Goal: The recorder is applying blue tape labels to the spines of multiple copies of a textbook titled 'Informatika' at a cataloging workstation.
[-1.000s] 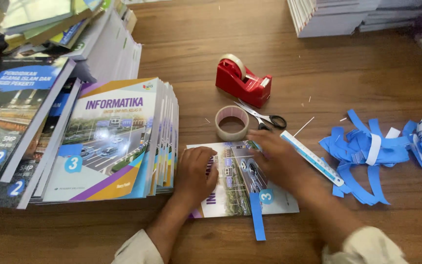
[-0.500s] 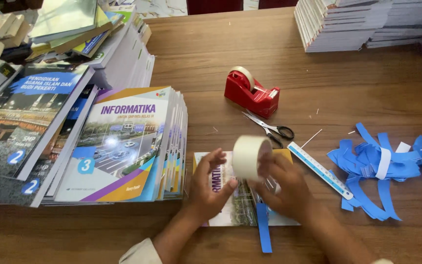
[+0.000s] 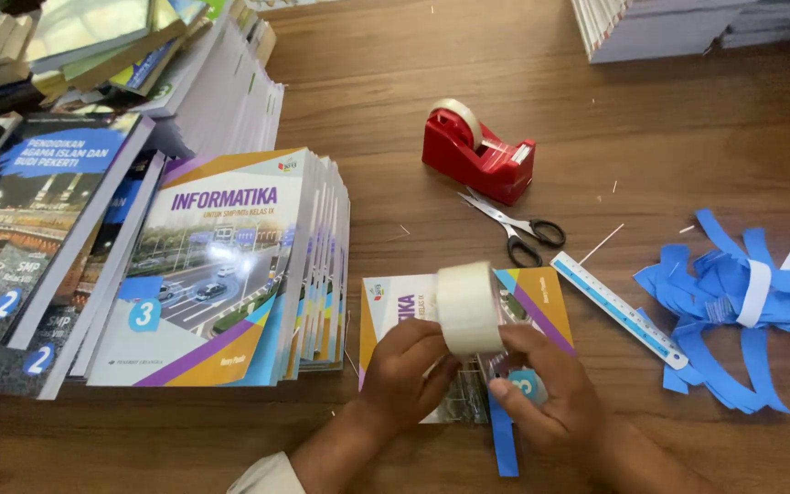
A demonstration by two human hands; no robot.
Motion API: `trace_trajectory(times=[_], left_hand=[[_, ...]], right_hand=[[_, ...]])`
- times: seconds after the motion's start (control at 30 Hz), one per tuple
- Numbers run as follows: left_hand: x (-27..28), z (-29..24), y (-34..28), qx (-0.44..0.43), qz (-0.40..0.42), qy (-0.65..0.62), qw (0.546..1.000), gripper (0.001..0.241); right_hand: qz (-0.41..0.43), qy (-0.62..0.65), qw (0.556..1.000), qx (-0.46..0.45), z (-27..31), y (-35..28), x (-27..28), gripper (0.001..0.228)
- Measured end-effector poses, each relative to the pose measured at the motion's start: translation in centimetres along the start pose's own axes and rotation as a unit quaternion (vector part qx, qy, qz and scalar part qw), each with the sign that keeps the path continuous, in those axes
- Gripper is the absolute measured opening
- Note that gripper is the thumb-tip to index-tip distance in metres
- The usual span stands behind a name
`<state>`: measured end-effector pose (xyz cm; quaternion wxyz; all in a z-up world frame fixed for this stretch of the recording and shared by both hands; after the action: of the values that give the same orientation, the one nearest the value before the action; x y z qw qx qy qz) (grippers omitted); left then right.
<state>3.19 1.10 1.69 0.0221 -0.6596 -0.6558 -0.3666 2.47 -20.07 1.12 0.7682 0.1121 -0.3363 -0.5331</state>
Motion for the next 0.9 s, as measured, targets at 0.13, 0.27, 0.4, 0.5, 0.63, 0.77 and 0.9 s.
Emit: trace_trajectory(times=[0.13,0.27,0.4,0.5,0.63,0.77,0.9], left_hand=[[0.5,-0.6,0.6,0.003,0.025,0.0,1.0,0.026],[0.6,-0.1,0.7,0.033,-0.012,-0.051,0.998,0.036],[1.1,0.2,1.0,0.074,-0.071,-0.017,0.995,0.06],[1.4,0.1,1.1,0.076,-0.059,-0.067,0.993,0.075],[1.6,0.0,0.9,0.066,-0.022,-0.095,0.993,0.083],[2.0,-0.1,0.8,0.029,0.003,-0.099,0.995,0.085],[2.2,-0.2,1.2,-0.006,-0.026,-0.021,0.999,0.073]], right_hand=[[-0.029,-0.001,0.999,0.028,-0.1,0.9,-0.5,0.034],[-0.038,-0.014,0.998,0.043,-0.3,1.3,-0.2,0.018],[-0.042,-0.045,0.997,0.053,-0.6,1.5,0.2,0.022],[-0.032,-0.051,0.995,0.081,-0.9,1.4,0.2,0.024],[0.012,-0.057,0.994,0.087,-1.1,1.3,0.0,0.022],[0.027,-0.082,0.989,0.124,-0.4,1.8,0.2,0.021],[0.013,-0.127,0.979,0.156,-0.4,2.1,0.7,0.025]])
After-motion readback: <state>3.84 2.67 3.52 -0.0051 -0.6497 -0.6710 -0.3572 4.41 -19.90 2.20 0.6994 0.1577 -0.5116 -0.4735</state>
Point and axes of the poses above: each hand's wrist, its own y-axis towards the middle knuckle, its own x-axis out of the back of the hand, z = x × y, the point moved 2 cm from there along y, towards the middle knuckle, and after that the axes turned 14 degrees about x, right-handed, at the moved point
